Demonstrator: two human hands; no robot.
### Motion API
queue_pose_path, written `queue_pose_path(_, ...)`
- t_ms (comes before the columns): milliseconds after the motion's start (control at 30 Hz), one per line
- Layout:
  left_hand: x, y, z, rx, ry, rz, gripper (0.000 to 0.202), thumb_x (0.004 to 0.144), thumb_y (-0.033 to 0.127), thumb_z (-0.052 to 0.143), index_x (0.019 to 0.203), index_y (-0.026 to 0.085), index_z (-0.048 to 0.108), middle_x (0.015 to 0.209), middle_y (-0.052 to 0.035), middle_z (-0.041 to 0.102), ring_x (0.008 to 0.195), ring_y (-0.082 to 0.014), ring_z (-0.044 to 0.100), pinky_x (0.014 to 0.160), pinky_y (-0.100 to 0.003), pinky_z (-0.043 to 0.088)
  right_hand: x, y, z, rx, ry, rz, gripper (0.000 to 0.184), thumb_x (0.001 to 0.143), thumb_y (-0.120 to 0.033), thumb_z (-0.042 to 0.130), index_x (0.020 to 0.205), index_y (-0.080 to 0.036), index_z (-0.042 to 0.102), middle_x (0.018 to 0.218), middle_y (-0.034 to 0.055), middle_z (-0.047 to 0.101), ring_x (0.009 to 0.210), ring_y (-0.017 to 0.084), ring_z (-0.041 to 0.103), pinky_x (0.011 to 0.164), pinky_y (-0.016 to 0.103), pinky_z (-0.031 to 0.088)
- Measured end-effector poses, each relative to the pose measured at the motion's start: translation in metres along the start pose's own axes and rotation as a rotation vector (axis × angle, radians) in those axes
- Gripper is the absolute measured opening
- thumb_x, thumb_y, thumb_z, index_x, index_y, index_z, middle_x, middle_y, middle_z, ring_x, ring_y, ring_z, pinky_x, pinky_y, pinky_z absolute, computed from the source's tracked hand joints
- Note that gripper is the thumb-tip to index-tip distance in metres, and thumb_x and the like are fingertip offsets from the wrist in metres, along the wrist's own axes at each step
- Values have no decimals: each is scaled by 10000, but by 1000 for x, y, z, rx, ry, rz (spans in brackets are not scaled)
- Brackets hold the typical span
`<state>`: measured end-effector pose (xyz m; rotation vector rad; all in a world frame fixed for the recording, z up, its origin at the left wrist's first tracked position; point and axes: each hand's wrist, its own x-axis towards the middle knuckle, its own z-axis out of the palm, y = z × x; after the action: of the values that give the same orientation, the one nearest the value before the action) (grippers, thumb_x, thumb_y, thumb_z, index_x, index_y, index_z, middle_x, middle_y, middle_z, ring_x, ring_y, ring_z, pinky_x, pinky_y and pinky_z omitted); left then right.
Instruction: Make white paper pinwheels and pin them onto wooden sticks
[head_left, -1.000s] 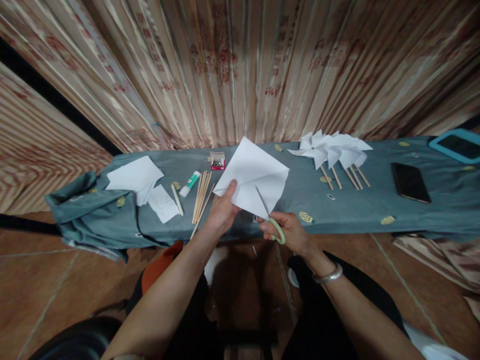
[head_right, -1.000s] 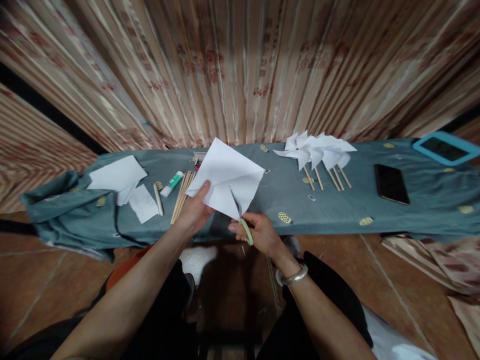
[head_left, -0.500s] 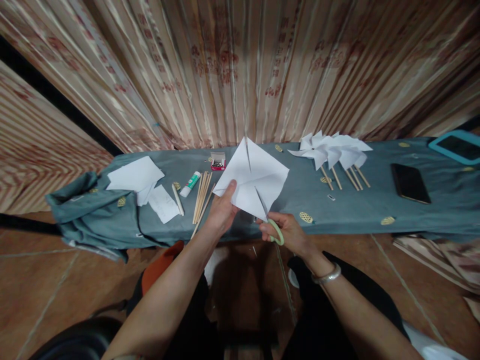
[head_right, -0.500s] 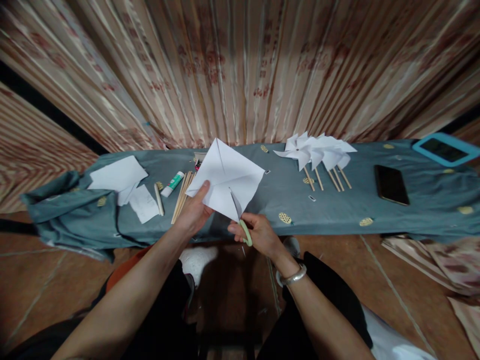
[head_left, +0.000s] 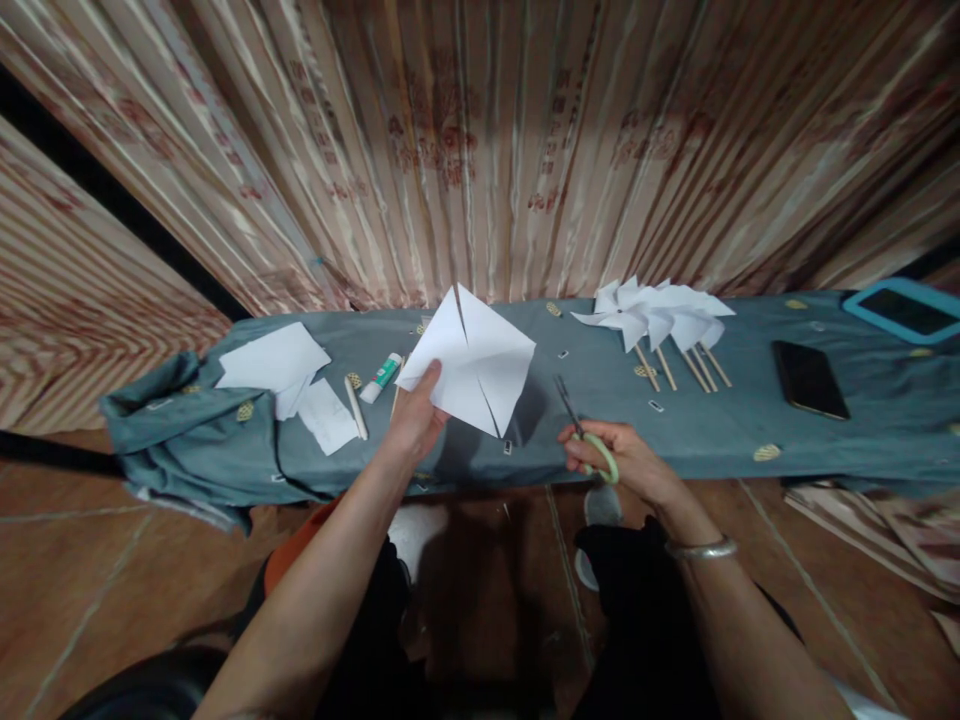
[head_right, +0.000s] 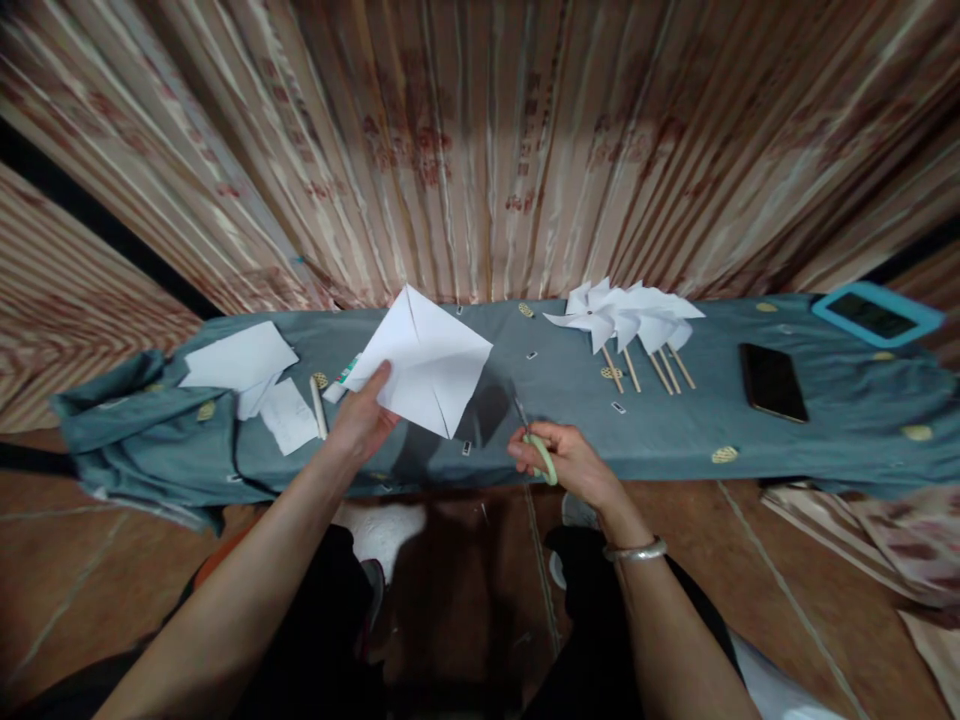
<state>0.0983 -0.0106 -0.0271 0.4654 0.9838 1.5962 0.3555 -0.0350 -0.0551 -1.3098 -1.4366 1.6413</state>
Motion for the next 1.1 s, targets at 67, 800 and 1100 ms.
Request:
queue_pose_path(67,-2,-3,-2,14,-43,-25,323,815,162,680,1136,136,653,1036,-92,753,1019,-218,701,910,-326,558,3,-2,-6,46,222,-84,530,532,-621,824,803,-187,683,625,0,652,558,122,561,531,247,422)
queue_pose_path(800,-24,-22,-7,245,-259,-357,382,637,376,821,903,119,723,819,-82,750,766,-232,697,739,-321,548,12,-12,0,166,161,-72,460,476,-366,879,836,-197,648,586,-73,587,503,90,498,470,218,381)
queue_pose_path(1100,-32,-18,9,10,-375,-350,626,650,642,736,1058,172,663,1068,-125,708,1139,-336,610,978,-499,480,29,-14,22,408,506,-183,445,404,-356,883,743,-205,637,604,-70,591,526,90,486,513,229,409)
